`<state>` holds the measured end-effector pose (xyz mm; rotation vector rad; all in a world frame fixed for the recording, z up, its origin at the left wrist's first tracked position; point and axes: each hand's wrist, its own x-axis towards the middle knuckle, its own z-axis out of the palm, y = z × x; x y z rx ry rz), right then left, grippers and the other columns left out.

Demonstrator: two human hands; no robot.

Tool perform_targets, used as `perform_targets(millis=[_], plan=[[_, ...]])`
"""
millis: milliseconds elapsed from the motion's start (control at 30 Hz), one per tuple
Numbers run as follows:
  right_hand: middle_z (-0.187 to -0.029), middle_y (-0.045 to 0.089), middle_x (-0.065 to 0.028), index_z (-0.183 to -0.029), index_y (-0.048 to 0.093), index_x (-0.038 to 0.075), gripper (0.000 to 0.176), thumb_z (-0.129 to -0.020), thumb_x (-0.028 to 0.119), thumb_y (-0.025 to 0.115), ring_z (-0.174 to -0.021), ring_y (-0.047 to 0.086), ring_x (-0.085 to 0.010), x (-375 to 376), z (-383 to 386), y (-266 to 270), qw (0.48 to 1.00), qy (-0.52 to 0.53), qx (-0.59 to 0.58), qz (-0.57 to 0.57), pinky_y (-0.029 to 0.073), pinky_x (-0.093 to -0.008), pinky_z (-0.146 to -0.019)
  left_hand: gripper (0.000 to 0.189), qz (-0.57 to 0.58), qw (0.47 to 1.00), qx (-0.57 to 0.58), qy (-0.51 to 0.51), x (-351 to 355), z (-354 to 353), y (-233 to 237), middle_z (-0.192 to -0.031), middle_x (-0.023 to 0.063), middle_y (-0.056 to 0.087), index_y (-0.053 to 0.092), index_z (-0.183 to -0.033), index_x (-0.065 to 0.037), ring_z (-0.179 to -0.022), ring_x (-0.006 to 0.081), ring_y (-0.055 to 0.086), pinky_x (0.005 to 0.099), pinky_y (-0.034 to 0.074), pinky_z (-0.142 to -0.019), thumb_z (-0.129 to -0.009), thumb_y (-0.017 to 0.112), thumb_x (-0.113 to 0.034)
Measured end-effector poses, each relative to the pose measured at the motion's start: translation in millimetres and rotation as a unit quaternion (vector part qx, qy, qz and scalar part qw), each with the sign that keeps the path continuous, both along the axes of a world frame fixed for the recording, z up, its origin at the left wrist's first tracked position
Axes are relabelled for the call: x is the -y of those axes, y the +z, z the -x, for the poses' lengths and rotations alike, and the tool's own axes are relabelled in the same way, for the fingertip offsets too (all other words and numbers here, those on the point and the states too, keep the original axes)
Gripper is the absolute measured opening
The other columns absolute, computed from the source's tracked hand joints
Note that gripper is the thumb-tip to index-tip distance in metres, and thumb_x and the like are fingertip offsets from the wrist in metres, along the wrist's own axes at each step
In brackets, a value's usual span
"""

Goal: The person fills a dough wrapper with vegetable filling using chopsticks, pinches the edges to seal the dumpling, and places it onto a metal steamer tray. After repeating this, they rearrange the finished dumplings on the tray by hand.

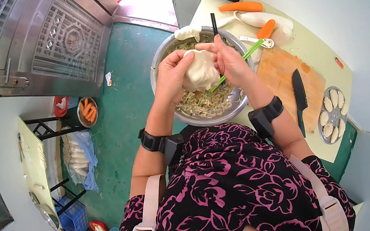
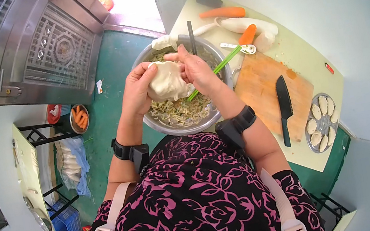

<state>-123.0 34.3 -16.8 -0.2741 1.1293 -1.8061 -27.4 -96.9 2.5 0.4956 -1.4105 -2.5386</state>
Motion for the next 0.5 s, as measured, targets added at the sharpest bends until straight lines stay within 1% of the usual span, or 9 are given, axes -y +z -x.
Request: perform_targets(millis=[100, 133, 167, 233, 267, 367, 433, 467, 500], plan=[[-0.088, 0.060, -0.0034, -0.103, 0.052, 0.004, 0.044, -0.088, 0.043, 0.039, -0.080, 0.058, -0.0109, -1.3, -4.1, -11.2, 0.990, 0.107, 0.080, 0.046, 0.046, -0.0222, -0.069, 0.012, -0.021, 1.000, 0.006, -0.007, 2.0, -0.2, 8.9, -0.078, 0.0024, 0.059, 0.057, -0.085, -0.003, -0.065, 0.0072, 0.056, 0.0210, 0.046, -0.056, -0.082, 0.057, -0.015], [-0.094, 0.059, -0.0039, -0.102, 0.053, 0.006, 0.031, -0.088, 0.032, 0.047, -0.086, 0.057, -0.0119, -1.2, -6.2, -23.0, 0.987, 0.113, 0.090, 0.071, 0.046, -0.0250, -0.073, 0.012, -0.026, 1.000, 0.011, -0.010, 3.7, 0.3, 12.2, -0.078, 0.0024, 0.059, 0.057, -0.086, -0.003, -0.066, 0.0074, 0.056, 0.0211, 0.046, -0.057, -0.082, 0.057, -0.015], [-0.093, 0.059, -0.0037, -0.100, 0.053, 0.006, 0.026, -0.087, 0.028, 0.049, -0.086, 0.057, -0.0120, -3.8, -4.6, -32.3, 0.987, 0.082, 0.112, 0.081, 0.046, -0.0249, -0.073, 0.012, -0.027, 0.999, 0.018, 0.002, 7.0, 0.7, 12.0, -0.078, 0.0025, 0.059, 0.057, -0.086, -0.003, -0.066, 0.0077, 0.056, 0.0215, 0.047, -0.057, -0.082, 0.057, -0.015], [-0.092, 0.059, -0.0033, -0.096, 0.054, 0.007, 0.018, -0.085, 0.020, 0.054, -0.085, 0.057, -0.0120, -5.7, -11.0, -19.7, 0.983, 0.018, 0.157, 0.098, 0.046, -0.0248, -0.073, 0.012, -0.032, 0.999, 0.035, 0.026, 16.0, -2.7, 8.7, -0.078, 0.0025, 0.059, 0.057, -0.086, -0.004, -0.067, 0.0083, 0.057, 0.0221, 0.048, -0.057, -0.082, 0.057, -0.015], [-0.085, 0.058, -0.0005, -0.090, 0.053, 0.007, 0.012, -0.083, 0.016, 0.056, -0.078, 0.056, -0.0100, -5.8, -10.4, -17.8, 0.979, -0.004, 0.172, 0.105, 0.046, -0.0231, -0.067, 0.014, -0.028, 0.998, 0.053, 0.007, 21.4, -7.0, 7.7, -0.081, 0.0029, 0.059, 0.057, -0.089, -0.003, -0.071, 0.0095, 0.058, 0.0232, 0.050, -0.058, -0.082, 0.057, -0.015], [-0.077, 0.056, 0.0006, -0.085, 0.051, 0.007, 0.010, -0.084, 0.016, 0.054, -0.066, 0.053, -0.0088, -5.7, -5.1, -29.3, 0.997, -0.016, 0.077, 0.002, 0.044, -0.0216, -0.058, 0.019, -0.031, 0.992, 0.117, -0.026, 27.8, -15.2, -1.6, -0.086, 0.0040, 0.060, 0.056, -0.096, -0.002, -0.074, 0.0107, 0.059, 0.0241, 0.052, -0.059, -0.079, 0.059, -0.010], [-0.073, 0.054, 0.0003, -0.084, 0.049, 0.005, 0.012, -0.085, 0.016, 0.053, -0.061, 0.050, -0.0079, -2.9, -5.9, -31.0, 0.989, -0.087, -0.097, -0.067, 0.041, -0.0216, -0.054, 0.026, -0.039, 0.993, 0.104, -0.048, 26.7, -21.6, -13.2, -0.089, 0.0051, 0.060, 0.055, -0.101, -0.001, -0.076, 0.0114, 0.060, 0.0243, 0.052, -0.061, -0.076, 0.061, -0.005], [-0.071, 0.054, 0.0001, -0.083, 0.048, 0.004, 0.013, -0.086, 0.016, 0.052, -0.058, 0.049, -0.0075, -0.8, -6.1, -31.0, 0.970, -0.122, -0.183, -0.100, 0.039, -0.0215, -0.052, 0.030, -0.043, 0.993, 0.097, -0.059, 26.2, -24.4, -16.9, -0.091, 0.0056, 0.060, 0.054, -0.103, -0.001, -0.077, 0.0118, 0.060, 0.0243, 0.052, -0.062, -0.074, 0.061, -0.002], [-0.070, 0.053, 0.0005, -0.083, 0.047, 0.005, 0.012, -0.086, 0.015, 0.051, -0.058, 0.048, -0.0059, 1.7, -5.7, -29.0, 0.960, -0.138, -0.218, -0.113, 0.039, -0.0200, -0.052, 0.032, -0.048, 0.993, 0.095, -0.056, 25.1, -26.6, -17.6, -0.093, 0.0060, 0.060, 0.053, -0.105, -0.001, -0.078, 0.0121, 0.060, 0.0247, 0.052, -0.063, -0.073, 0.061, -0.001]])
